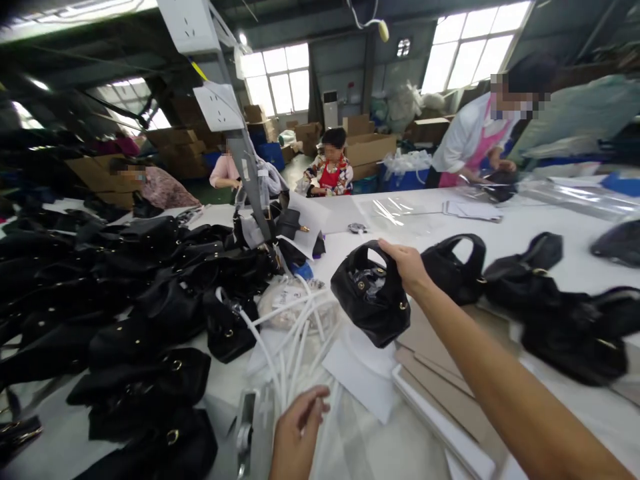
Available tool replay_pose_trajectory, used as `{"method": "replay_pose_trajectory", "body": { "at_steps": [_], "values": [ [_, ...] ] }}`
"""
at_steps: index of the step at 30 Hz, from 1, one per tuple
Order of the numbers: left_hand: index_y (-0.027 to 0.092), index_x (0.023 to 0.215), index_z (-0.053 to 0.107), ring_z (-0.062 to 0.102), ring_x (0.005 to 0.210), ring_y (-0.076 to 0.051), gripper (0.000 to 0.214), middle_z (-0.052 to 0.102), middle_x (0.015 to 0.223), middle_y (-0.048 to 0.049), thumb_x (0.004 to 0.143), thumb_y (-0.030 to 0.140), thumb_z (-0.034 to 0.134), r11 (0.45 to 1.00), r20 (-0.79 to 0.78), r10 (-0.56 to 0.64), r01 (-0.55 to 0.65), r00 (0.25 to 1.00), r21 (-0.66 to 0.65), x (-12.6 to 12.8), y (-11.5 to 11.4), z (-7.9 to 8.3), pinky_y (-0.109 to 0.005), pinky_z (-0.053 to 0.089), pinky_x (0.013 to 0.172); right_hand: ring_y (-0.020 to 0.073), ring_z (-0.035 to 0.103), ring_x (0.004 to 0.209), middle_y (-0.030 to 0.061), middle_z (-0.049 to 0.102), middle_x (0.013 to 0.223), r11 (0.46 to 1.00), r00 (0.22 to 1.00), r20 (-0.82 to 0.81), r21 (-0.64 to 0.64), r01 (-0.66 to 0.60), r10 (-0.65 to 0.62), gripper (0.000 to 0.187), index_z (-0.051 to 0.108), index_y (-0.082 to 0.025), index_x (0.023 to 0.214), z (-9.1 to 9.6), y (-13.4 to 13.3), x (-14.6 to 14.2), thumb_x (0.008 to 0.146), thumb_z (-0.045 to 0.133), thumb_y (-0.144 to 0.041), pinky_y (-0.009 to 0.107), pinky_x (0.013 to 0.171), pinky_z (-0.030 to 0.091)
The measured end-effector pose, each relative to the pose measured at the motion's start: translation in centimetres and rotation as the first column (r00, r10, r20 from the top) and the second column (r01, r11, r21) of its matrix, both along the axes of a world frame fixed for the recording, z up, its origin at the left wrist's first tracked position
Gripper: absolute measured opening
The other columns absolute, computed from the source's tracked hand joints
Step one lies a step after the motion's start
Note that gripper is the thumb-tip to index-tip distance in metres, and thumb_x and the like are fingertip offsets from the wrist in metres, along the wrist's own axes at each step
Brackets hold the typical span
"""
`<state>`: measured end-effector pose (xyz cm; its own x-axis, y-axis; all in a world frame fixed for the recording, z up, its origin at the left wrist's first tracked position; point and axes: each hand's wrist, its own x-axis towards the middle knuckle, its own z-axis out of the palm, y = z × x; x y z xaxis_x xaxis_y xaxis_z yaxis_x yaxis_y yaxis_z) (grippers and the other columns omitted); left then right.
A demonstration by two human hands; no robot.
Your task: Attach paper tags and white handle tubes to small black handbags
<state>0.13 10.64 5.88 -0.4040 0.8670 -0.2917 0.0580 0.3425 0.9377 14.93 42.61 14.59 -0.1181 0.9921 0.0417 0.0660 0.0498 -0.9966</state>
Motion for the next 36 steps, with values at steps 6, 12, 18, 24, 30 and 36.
{"method": "replay_pose_trajectory", "body": {
  "at_steps": [6,12,18,24,30,36],
  "values": [
    [0.025,0.119,0.058,0.055,0.115,-0.019,0.032,0.059,0.125,-0.0053,0.088,0.023,0.050,0.928,-0.439,-0.201,0.313,0.876,0.201,3.9,-1.3,5.0,-0.034,0.048,0.098,0.0089,0.038,0.041,-0.0030,0.046,0.045,0.959,0.967,0.069,-0.166,-0.231,0.245,0.049,0.052,-0.016,0.049,-0.4,-15.5,3.4,0.074,0.064,-0.058,0.024,0.040,0.027],
    [0.029,0.130,0.044,0.062,0.100,-0.020,0.057,0.060,0.120,-0.0037,0.078,0.030,0.067,0.880,-0.641,-0.441,0.443,0.628,-0.171,7.1,-8.1,4.4,-0.031,0.054,0.084,0.0100,0.035,0.050,-0.0025,0.036,0.050,0.772,0.766,0.092,-0.073,-0.632,0.636,0.056,0.035,-0.018,0.041,-2.7,-25.2,5.3,0.084,0.058,-0.046,0.026,0.048,0.028],
    [0.024,0.099,0.064,0.064,0.089,-0.018,0.026,0.068,0.094,-0.0013,0.081,0.043,0.060,0.780,-0.627,-0.582,0.573,0.518,-0.251,7.4,-13.3,2.6,-0.026,0.051,0.075,0.0103,0.035,0.050,-0.0034,0.031,0.052,0.633,0.606,0.214,-0.091,-0.769,0.767,0.056,0.032,-0.018,0.042,-2.8,-29.6,6.3,0.087,0.053,-0.045,0.026,0.050,0.030],
    [0.025,0.107,0.064,0.063,0.097,-0.018,0.025,0.069,0.106,-0.0024,0.089,0.033,0.049,0.623,-0.545,-0.704,0.763,0.455,-0.169,7.3,-15.8,1.0,-0.026,0.050,0.080,0.0143,0.048,0.060,0.0003,0.047,0.058,0.544,0.416,0.501,-0.138,-0.828,0.759,0.046,0.048,-0.018,0.051,-1.7,-32.9,6.8,0.085,0.055,-0.048,0.027,0.060,0.039],
    [0.023,0.102,0.066,0.065,0.091,-0.013,0.023,0.071,0.100,-0.0011,0.089,0.029,0.049,0.773,-0.268,-0.607,0.634,0.748,0.021,1.8,-19.2,-1.8,-0.022,0.049,0.085,0.0219,0.061,0.072,0.0069,0.067,0.089,0.834,0.537,0.725,-0.093,-0.544,0.431,0.037,0.068,-0.026,0.093,-2.6,-35.1,10.6,0.081,0.055,-0.057,0.031,0.060,0.048],
    [0.016,0.107,0.063,0.063,0.087,-0.016,0.026,0.065,0.101,-0.0080,0.084,0.015,0.051,0.896,-0.486,-0.358,0.147,0.797,-0.419,-7.3,-22.6,-7.2,-0.027,0.049,0.084,0.0262,0.063,0.089,0.0041,0.065,0.107,0.943,0.633,0.768,0.131,-0.307,0.099,0.038,0.062,-0.029,0.108,-0.9,-41.9,9.5,0.084,0.050,-0.056,0.036,0.072,0.053]
  ]
}}
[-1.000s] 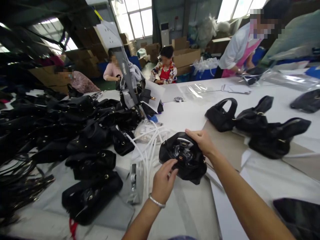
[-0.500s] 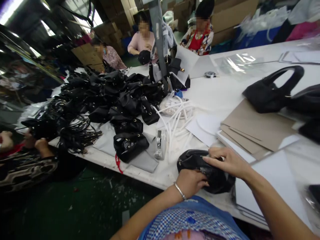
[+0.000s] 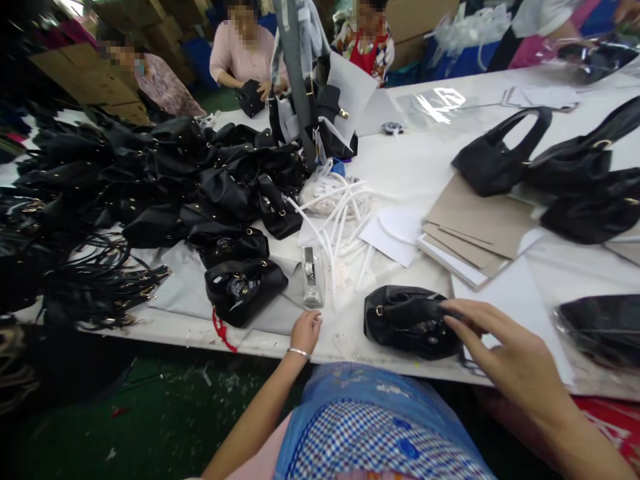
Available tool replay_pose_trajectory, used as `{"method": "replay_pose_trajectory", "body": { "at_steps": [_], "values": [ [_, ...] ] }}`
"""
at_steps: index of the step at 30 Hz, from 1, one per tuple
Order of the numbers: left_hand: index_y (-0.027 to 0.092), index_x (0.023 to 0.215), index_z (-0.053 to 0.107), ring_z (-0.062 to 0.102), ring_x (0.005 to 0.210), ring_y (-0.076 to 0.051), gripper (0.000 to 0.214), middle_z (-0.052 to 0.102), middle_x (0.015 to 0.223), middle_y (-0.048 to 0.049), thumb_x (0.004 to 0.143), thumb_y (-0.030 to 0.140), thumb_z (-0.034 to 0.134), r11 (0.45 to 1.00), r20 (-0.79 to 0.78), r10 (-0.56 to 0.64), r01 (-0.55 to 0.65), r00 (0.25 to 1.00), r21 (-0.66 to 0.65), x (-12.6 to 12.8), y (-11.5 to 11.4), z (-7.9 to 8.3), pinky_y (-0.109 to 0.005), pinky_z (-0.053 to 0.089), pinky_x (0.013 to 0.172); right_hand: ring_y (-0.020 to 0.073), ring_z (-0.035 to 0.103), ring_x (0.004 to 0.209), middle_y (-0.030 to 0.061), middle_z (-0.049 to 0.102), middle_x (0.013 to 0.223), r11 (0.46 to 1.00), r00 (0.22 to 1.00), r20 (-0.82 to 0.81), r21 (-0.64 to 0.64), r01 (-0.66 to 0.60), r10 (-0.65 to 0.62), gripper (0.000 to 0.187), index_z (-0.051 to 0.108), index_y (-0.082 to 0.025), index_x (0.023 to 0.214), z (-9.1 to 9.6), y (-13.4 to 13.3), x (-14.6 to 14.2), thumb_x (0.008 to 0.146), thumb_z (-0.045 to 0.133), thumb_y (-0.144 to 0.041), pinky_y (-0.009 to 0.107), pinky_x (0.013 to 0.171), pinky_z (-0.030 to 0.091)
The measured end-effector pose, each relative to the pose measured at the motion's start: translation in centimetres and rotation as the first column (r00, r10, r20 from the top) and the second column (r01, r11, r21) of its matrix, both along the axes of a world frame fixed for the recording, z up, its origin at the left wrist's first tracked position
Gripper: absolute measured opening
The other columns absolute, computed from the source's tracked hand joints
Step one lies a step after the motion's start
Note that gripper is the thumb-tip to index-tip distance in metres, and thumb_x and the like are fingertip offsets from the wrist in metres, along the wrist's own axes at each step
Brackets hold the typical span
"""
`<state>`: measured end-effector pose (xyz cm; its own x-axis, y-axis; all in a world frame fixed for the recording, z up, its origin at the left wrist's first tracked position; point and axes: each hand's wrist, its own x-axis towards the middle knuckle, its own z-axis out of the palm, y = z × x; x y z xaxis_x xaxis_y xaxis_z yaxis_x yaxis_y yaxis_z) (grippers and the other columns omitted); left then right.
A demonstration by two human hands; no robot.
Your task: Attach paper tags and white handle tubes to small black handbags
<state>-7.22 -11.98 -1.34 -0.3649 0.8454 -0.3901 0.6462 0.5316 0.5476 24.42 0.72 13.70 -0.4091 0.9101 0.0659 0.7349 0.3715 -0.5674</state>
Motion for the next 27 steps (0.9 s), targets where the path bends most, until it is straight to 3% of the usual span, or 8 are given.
{"method": "replay_pose_trajectory", "body": {
  "at_steps": [2,4,8,11,14,21,25,27],
  "values": [
    [0.018,0.115,0.059,0.062,0.091,-0.017,0.031,0.064,0.106,-0.0089,0.085,0.019,0.051,0.994,-0.135,-0.063,0.051,0.989,-0.093,-1.4,-0.3,-1.5,-0.027,0.048,0.083,0.0241,0.063,0.093,0.0020,0.066,0.106,0.997,0.996,-0.051,-0.006,-0.071,0.071,0.028,0.064,-0.029,0.105,-0.2,-2.3,-1.7,0.085,0.053,-0.047,0.037,0.086,0.050],
    [0.021,0.117,0.057,0.063,0.090,-0.019,0.031,0.064,0.106,-0.0089,0.087,0.024,0.050,0.980,-0.220,-0.124,0.085,0.968,-0.178,-1.8,-0.2,-2.6,-0.027,0.048,0.077,0.0217,0.063,0.094,0.0015,0.066,0.105,0.977,0.977,-0.099,-0.086,-0.196,0.188,0.022,0.065,-0.029,0.104,-1.1,-4.2,-3.4,0.087,0.056,-0.038,0.035,0.091,0.049],
    [0.021,0.106,0.061,0.063,0.089,-0.020,0.023,0.065,0.104,-0.0086,0.089,0.027,0.047,0.968,-0.253,-0.174,0.118,0.952,-0.222,-1.9,0.5,-3.8,-0.027,0.046,0.071,0.0208,0.062,0.097,0.0042,0.065,0.107,0.861,0.919,-0.180,-0.323,-0.392,0.351,0.022,0.066,-0.027,0.104,-3.2,-6.8,-6.5,0.090,0.049,-0.029,0.031,0.086,0.051],
    [0.020,0.099,0.064,0.063,0.089,-0.020,0.021,0.065,0.102,-0.0092,0.089,0.028,0.047,0.962,-0.240,-0.211,0.158,0.948,-0.223,-2.2,1.1,-4.2,-0.028,0.045,0.071,0.0205,0.063,0.093,0.0050,0.066,0.102,0.805,0.906,-0.210,-0.415,-0.423,0.367,0.024,0.067,-0.026,0.101,-4.5,-7.8,-8.1,0.092,0.046,-0.030,0.030,0.083,0.051],
    [0.019,0.092,0.066,0.063,0.088,-0.020,0.022,0.066,0.100,-0.0098,0.089,0.027,0.046,0.958,-0.222,-0.235,0.187,0.946,-0.216,-2.5,1.3,-4.2,-0.029,0.045,0.072,0.0201,0.063,0.090,0.0049,0.066,0.098,0.801,0.913,-0.200,-0.438,-0.408,0.355,0.025,0.068,-0.025,0.099,-5.4,-8.3,-8.8,0.092,0.044,-0.031,0.030,0.081,0.050],
    [0.022,0.093,0.068,0.062,0.084,-0.014,0.019,0.067,0.094,-0.0045,0.087,0.028,0.052,0.984,-0.147,-0.174,0.167,0.974,-0.062,-2.9,0.3,-1.9,-0.023,0.045,0.074,0.0215,0.063,0.094,0.0064,0.066,0.102,0.833,0.927,-0.225,-0.413,-0.369,0.299,0.026,0.067,-0.024,0.102,-6.9,-9.2,-8.7,0.092,0.044,-0.030,0.032,0.086,0.050],
    [0.016,0.084,0.067,0.062,0.078,-0.013,0.016,0.067,0.094,-0.0060,0.083,0.026,0.055,0.983,0.143,-0.052,0.025,0.988,0.183,-2.7,0.1,0.2,-0.022,0.048,0.072,0.0230,0.053,0.115,0.0074,0.057,0.126,0.872,0.921,-0.294,-0.342,-0.351,0.255,0.033,0.059,-0.025,0.121,-7.3,-9.2,-10.1,0.091,0.046,-0.026,0.037,0.100,0.043],
    [0.016,0.086,0.064,0.064,0.076,-0.013,0.018,0.069,0.089,-0.0056,0.085,0.029,0.052,0.976,0.297,-0.042,-0.024,0.954,0.216,-2.5,0.2,1.3,-0.023,0.050,0.071,0.0231,0.047,0.123,0.0061,0.050,0.135,0.876,0.905,-0.343,-0.317,-0.363,0.251,0.040,0.052,-0.027,0.130,-7.5,-9.0,-11.3,0.090,0.048,-0.024,0.039,0.105,0.038]
  ]
}}
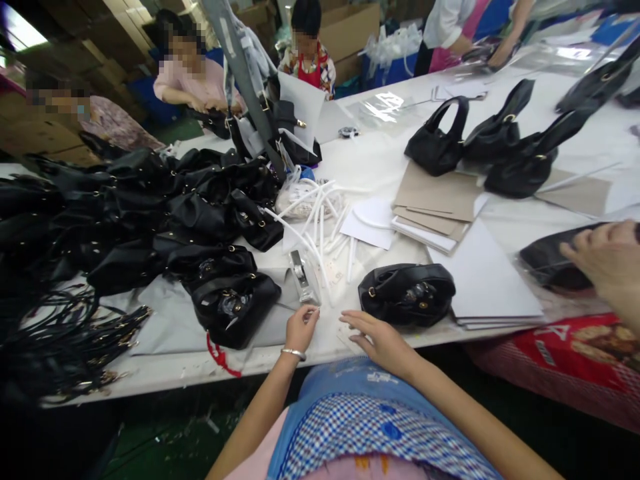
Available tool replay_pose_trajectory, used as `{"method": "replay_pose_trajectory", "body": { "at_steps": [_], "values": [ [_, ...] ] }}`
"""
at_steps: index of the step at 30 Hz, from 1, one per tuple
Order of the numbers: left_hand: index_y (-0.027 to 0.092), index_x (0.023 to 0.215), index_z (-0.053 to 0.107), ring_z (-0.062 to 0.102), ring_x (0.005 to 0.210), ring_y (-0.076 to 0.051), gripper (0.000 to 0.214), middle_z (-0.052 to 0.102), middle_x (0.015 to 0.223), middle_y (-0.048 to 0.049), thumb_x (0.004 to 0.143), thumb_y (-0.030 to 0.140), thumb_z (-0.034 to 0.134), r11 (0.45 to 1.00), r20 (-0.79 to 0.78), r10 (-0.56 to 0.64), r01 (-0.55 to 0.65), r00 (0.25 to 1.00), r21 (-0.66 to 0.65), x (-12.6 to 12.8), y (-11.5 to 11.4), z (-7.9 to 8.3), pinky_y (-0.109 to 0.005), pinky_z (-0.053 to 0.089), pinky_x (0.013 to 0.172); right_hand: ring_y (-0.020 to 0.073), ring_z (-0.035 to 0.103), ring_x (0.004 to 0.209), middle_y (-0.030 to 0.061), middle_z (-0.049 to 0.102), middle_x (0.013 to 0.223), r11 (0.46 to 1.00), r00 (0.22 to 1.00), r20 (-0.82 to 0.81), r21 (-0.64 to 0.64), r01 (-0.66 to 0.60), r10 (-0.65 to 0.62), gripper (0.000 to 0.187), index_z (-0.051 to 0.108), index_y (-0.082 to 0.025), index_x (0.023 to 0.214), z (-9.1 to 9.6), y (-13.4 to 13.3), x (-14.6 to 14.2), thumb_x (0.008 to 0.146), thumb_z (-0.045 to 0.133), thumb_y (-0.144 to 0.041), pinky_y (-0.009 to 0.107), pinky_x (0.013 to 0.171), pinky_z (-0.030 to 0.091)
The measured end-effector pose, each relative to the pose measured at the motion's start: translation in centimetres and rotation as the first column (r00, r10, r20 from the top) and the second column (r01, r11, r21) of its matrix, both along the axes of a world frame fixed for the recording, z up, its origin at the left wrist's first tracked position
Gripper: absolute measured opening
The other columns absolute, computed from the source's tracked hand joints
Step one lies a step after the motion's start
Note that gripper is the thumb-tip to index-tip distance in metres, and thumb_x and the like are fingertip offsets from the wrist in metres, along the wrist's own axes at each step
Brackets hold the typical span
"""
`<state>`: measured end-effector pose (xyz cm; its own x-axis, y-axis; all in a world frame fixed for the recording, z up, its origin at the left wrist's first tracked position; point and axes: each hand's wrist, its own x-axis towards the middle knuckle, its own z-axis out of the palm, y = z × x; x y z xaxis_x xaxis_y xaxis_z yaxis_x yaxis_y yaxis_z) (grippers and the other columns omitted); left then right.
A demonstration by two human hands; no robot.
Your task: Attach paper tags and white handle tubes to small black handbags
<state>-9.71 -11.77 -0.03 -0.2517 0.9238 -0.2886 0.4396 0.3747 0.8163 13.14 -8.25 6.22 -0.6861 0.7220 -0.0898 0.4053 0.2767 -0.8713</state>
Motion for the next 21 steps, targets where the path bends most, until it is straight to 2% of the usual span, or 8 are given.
{"method": "replay_pose_trajectory", "body": {
  "at_steps": [5,7,9,11,13,17,19,21],
  "values": [
    [0.014,0.089,0.065,0.065,0.066,-0.013,0.025,0.070,0.074,-0.0052,0.084,0.035,0.053,0.997,0.239,-0.075,0.076,0.968,0.006,0.5,0.5,3.0,-0.023,0.051,0.065,0.0237,0.042,0.127,0.0068,0.045,0.140,0.999,0.987,-0.155,-0.043,0.026,-0.032,0.057,0.040,-0.025,0.139,-1.4,0.9,-3.3,0.084,0.059,-0.027,0.043,0.109,0.031],
    [0.013,0.089,0.067,0.064,0.064,-0.013,0.027,0.069,0.073,-0.0056,0.082,0.037,0.056,0.995,0.291,-0.093,0.101,0.952,-0.010,0.7,0.8,4.0,-0.022,0.050,0.061,0.0242,0.051,0.118,0.0079,0.056,0.129,0.988,0.976,-0.203,-0.146,0.054,-0.084,0.058,0.045,-0.023,0.136,-2.2,1.2,-4.1,0.081,0.063,-0.031,0.043,0.105,0.037],
    [0.012,0.089,0.067,0.062,0.061,-0.013,0.030,0.068,0.072,-0.0057,0.081,0.039,0.058,0.993,0.369,-0.087,0.109,0.925,-0.041,0.8,1.1,4.6,-0.022,0.050,0.057,0.0231,0.063,0.099,0.0071,0.069,0.105,0.952,0.967,-0.203,-0.293,0.093,-0.157,0.047,0.057,-0.020,0.124,-2.7,1.4,-4.4,0.080,0.063,-0.035,0.040,0.094,0.046],
    [0.011,0.088,0.067,0.061,0.061,-0.012,0.031,0.067,0.072,-0.0059,0.080,0.039,0.058,0.991,0.423,-0.074,0.114,0.903,-0.070,0.7,1.1,4.8,-0.021,0.050,0.056,0.0215,0.066,0.084,0.0057,0.072,0.087,0.905,0.958,-0.177,-0.403,0.138,-0.225,0.032,0.068,-0.018,0.103,-3.0,1.5,-4.1,0.079,0.063,-0.039,0.036,0.084,0.051],
    [0.011,0.088,0.067,0.062,0.063,-0.012,0.030,0.068,0.073,-0.0066,0.079,0.038,0.060,0.987,0.426,-0.086,0.136,0.901,-0.090,0.5,1.0,4.6,-0.021,0.051,0.057,0.0218,0.066,0.080,0.0064,0.071,0.082,0.852,0.940,-0.153,-0.485,0.196,-0.304,0.030,0.071,-0.016,0.086,-3.0,1.4,-3.3,0.076,0.065,-0.044,0.034,0.079,0.052],
    [0.012,0.082,0.070,0.062,0.062,-0.013,0.023,0.070,0.072,-0.0063,0.076,0.032,0.063,0.977,0.291,-0.162,0.195,0.943,-0.088,0.3,0.6,3.9,-0.022,0.051,0.059,0.0184,0.064,0.062,0.0056,0.068,0.068,0.734,0.890,-0.045,-0.586,0.344,-0.454,0.038,0.070,-0.013,0.088,-3.0,0.8,-1.6,0.076,0.063,-0.048,0.030,0.062,0.052],
    [0.012,0.080,0.070,0.063,0.061,-0.013,0.021,0.069,0.070,-0.0053,0.077,0.031,0.061,0.971,0.234,-0.200,0.225,0.951,-0.082,0.5,0.5,3.6,-0.022,0.050,0.059,0.0168,0.061,0.058,0.0050,0.068,0.068,0.738,0.890,0.012,-0.554,0.385,-0.455,0.037,0.070,-0.014,0.088,-3.4,0.4,-1.1,0.078,0.060,-0.048,0.028,0.056,0.050],
    [0.013,0.081,0.069,0.064,0.063,-0.013,0.021,0.069,0.071,-0.0046,0.080,0.030,0.058,0.964,0.214,-0.238,0.258,0.947,-0.070,1.0,0.6,3.1,-0.022,0.050,0.060,0.0188,0.063,0.065,0.0057,0.070,0.074,0.769,0.894,0.036,-0.496,0.404,-0.447,0.034,0.071,-0.016,0.087,-3.8,0.2,-0.8,0.078,0.059,-0.047,0.029,0.061,0.050]
  ]
}}
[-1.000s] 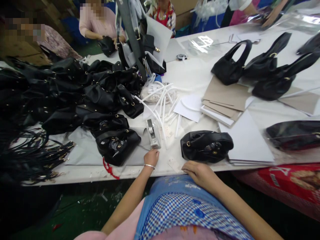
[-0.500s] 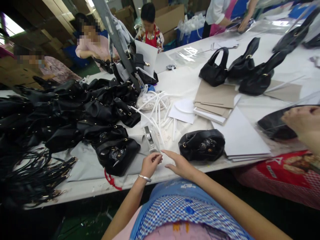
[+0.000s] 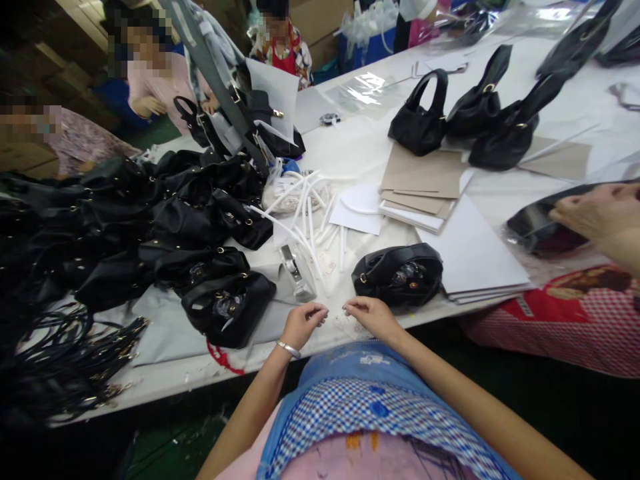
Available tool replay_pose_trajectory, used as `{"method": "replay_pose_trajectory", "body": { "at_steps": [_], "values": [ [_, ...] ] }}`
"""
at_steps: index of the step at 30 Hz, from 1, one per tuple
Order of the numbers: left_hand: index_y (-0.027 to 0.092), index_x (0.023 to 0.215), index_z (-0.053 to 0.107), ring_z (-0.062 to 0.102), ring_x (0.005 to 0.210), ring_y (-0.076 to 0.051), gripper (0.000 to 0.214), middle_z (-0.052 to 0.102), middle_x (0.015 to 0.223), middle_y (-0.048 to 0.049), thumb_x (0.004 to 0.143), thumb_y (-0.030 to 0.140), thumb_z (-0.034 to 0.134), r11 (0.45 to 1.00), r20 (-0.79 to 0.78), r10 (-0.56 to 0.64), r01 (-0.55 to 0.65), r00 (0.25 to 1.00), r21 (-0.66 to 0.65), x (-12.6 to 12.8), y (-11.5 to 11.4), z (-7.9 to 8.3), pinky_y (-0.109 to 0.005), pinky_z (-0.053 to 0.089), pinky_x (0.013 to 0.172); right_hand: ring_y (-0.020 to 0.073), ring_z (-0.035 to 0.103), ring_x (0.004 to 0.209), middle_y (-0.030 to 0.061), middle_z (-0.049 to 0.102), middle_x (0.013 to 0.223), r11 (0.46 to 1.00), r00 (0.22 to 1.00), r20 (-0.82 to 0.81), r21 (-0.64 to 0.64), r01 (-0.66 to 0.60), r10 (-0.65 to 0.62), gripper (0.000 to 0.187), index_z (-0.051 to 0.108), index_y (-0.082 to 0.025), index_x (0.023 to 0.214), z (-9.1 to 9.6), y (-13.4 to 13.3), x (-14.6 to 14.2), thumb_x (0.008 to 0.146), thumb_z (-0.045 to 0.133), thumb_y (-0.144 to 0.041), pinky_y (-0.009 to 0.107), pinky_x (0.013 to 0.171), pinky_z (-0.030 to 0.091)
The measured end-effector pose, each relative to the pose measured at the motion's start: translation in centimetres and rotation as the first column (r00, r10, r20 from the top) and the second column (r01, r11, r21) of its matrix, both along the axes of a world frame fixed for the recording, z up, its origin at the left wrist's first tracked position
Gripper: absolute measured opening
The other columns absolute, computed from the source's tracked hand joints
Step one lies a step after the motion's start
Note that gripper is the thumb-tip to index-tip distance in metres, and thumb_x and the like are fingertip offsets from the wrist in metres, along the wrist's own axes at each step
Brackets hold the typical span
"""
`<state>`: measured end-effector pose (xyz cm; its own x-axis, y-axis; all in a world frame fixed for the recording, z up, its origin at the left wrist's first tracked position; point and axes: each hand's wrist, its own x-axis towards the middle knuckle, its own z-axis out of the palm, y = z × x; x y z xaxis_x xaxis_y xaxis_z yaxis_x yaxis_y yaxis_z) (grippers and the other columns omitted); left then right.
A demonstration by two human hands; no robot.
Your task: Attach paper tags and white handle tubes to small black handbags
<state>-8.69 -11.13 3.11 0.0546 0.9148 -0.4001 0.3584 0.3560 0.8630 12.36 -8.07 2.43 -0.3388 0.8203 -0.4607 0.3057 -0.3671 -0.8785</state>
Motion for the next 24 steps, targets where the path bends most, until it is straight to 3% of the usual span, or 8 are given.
{"method": "replay_pose_trajectory", "body": {
  "at_steps": [3,6,11,14,19,24],
  "values": [
    [0.015,0.085,0.068,0.064,0.070,-0.013,0.018,0.070,0.079,-0.0039,0.083,0.028,0.055,0.999,-0.081,-0.017,0.020,0.997,0.039,0.8,0.1,-1.6,-0.022,0.050,0.065,0.0240,0.065,0.081,0.0067,0.072,0.084,0.997,0.997,0.075,0.079,0.022,-0.028,0.033,0.073,-0.017,0.087,-0.3,-0.2,0.3,0.078,0.059,-0.046,0.033,0.074,0.049],
    [0.016,0.090,0.066,0.062,0.074,-0.012,0.014,0.068,0.085,-0.0030,0.080,0.023,0.061,0.997,-0.291,-0.081,0.082,0.953,-0.010,1.5,-0.2,-4.3,-0.025,0.048,0.075,0.0262,0.065,0.083,0.0061,0.073,0.086,0.991,0.981,0.186,0.129,0.038,-0.062,0.034,0.074,-0.019,0.087,0.0,-0.3,0.7,0.078,0.058,-0.047,0.034,0.074,0.049],
    [0.021,0.105,0.057,0.057,0.096,-0.018,0.047,0.060,0.104,-0.0043,0.065,0.033,0.078,0.969,-0.551,-0.248,0.195,0.797,-0.154,3.0,-1.5,-7.8,-0.027,0.044,0.082,0.0275,0.066,0.084,0.0059,0.073,0.088,0.989,0.964,0.255,0.142,0.036,-0.072,0.032,0.075,-0.020,0.086,0.2,-0.8,1.0,0.078,0.059,-0.047,0.033,0.072,0.049],
    [0.022,0.106,0.055,0.052,0.104,-0.020,0.051,0.055,0.108,-0.0039,0.063,0.034,0.080,0.963,-0.613,-0.267,0.224,0.743,-0.148,3.8,-2.1,-8.6,-0.028,0.043,0.085,0.0275,0.066,0.086,0.0066,0.073,0.089,0.993,0.962,0.262,0.104,0.049,-0.074,0.033,0.074,-0.019,0.088,-0.4,-1.1,1.1,0.078,0.059,-0.046,0.034,0.074,0.049],
    [0.022,0.091,0.057,0.050,0.102,-0.019,0.033,0.053,0.105,-0.0029,0.066,0.028,0.078,0.958,-0.579,-0.285,0.253,0.764,-0.138,4.3,-2.4,-9.0,-0.027,0.042,0.084,0.0265,0.065,0.086,0.0075,0.072,0.092,0.993,0.967,0.250,0.117,0.024,-0.053,0.034,0.074,-0.019,0.089,-1.5,-1.4,1.4,0.079,0.057,-0.047,0.034,0.074,0.049],
    [0.024,0.120,0.047,0.049,0.106,-0.021,0.062,0.053,0.110,-0.0056,0.066,0.026,0.077,0.962,-0.604,-0.269,0.239,0.750,-0.131,4.5,-2.5,-9.0,-0.029,0.041,0.088,0.0262,0.066,0.083,0.0075,0.073,0.089,0.990,0.954,0.297,0.144,-0.013,-0.031,0.035,0.075,-0.018,0.091,-1.5,-1.3,1.1,0.080,0.057,-0.046,0.034,0.076,0.049]
  ]
}}
